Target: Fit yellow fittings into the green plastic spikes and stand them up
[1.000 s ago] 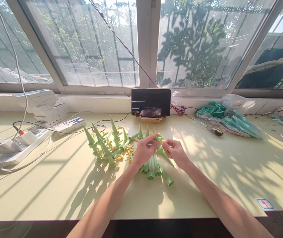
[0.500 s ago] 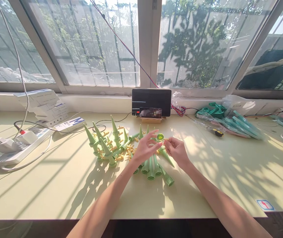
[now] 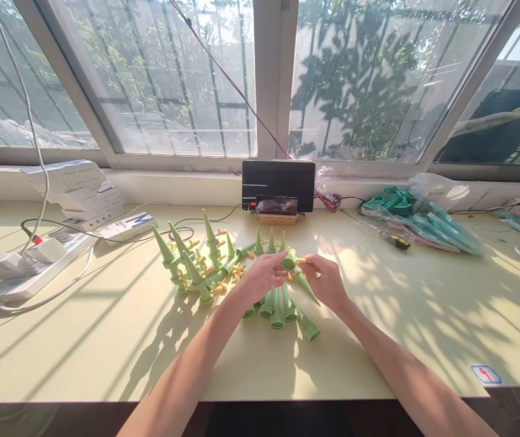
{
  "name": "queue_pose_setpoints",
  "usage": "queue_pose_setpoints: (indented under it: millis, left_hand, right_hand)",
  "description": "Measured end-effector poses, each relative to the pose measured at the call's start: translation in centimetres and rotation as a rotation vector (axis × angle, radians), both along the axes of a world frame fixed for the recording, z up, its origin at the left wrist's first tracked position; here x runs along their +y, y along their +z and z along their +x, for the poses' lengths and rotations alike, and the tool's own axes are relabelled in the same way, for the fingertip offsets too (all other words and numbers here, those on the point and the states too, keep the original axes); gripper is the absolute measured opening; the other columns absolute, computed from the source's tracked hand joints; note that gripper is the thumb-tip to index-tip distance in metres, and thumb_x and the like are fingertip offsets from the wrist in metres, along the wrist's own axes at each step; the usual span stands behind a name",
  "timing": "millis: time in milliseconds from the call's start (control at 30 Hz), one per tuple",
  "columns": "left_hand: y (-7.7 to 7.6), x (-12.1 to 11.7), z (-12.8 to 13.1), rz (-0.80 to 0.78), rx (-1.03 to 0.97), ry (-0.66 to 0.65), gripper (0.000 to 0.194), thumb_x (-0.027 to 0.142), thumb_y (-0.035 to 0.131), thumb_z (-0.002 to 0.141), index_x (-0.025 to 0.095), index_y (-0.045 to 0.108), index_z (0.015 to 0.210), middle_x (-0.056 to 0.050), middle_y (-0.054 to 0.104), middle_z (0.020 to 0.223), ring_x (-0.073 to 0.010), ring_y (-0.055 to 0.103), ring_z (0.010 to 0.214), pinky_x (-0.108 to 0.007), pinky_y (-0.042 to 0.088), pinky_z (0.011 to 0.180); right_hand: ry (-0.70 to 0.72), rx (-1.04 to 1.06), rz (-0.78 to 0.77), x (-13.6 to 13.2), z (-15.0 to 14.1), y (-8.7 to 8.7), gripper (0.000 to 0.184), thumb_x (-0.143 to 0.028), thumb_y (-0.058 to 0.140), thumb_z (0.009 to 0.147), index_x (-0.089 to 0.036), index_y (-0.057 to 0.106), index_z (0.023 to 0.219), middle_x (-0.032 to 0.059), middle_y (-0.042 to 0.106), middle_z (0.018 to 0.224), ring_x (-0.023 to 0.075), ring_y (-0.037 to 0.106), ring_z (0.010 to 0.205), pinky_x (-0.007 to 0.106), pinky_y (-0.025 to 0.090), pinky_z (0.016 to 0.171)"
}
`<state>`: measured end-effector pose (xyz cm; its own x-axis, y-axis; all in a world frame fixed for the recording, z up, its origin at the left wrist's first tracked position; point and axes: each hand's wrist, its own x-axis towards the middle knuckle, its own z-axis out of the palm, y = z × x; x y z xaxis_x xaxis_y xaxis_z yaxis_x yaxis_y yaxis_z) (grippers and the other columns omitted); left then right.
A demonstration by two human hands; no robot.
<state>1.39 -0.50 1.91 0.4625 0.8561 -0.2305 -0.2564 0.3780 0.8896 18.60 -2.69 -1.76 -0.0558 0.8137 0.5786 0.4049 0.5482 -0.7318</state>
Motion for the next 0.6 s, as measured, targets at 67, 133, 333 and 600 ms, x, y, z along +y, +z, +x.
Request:
queue_pose_setpoints:
  millis: [67, 133, 333, 600]
  left_hand:
    - [0.0, 0.0, -0.1, 0.042, -0.02, -0.023, 0.037, 0.041, 0.078, 0.068, 0.016, 0.052, 0.069, 0.006, 0.044, 0.055, -0.0069, 0.051, 0.054, -0.02, 0.037, 0.056]
    - [-0.2, 0.0, -0.3, 0.09, -0.015, -0.041, 0.034, 0.041, 0.077, 0.069, 0.015, 0.055, 0.073, 0.004, 0.047, 0.06, -0.0066, 0.051, 0.055, -0.02, 0.035, 0.054]
    - [-1.2, 0.5, -0.6, 0.367, 0.146, -0.019, 0.033, 0.043, 0.074, 0.073, 0.015, 0.064, 0.089, 0.003, 0.048, 0.058, -0.0072, 0.044, 0.047, -0.022, 0.034, 0.047]
    - [-1.9, 0.9, -0.2, 0.695, 0.341, 0.19, 0.033, 0.044, 0.074, 0.072, 0.018, 0.072, 0.092, -0.003, 0.058, 0.078, -0.0096, 0.05, 0.054, -0.023, 0.039, 0.044]
  right_hand:
    - [0.008, 0.02, -0.02, 0.0, 0.0, 0.1, 0.021, -0.03, 0.051, 0.09, -0.019, 0.058, 0.073, 0.002, 0.062, 0.07, 0.0136, 0.054, 0.062, 0.024, 0.047, 0.06]
    - [0.009, 0.036, -0.041, 0.1, 0.1, 0.1, 0.021, -0.031, 0.053, 0.088, -0.019, 0.058, 0.072, 0.0014, 0.06, 0.068, 0.0134, 0.053, 0.061, 0.024, 0.046, 0.059]
    - [0.007, 0.025, -0.123, 0.4, 0.5, -0.1, 0.027, -0.037, 0.055, 0.086, -0.019, 0.055, 0.066, 0.0002, 0.052, 0.061, 0.0134, 0.046, 0.057, 0.025, 0.039, 0.054]
    - [0.033, 0.087, -0.186, 0.5, 0.5, 0.0, 0.032, -0.043, 0.056, 0.085, -0.019, 0.054, 0.064, -0.0005, 0.047, 0.059, 0.0128, 0.04, 0.057, 0.026, 0.033, 0.052]
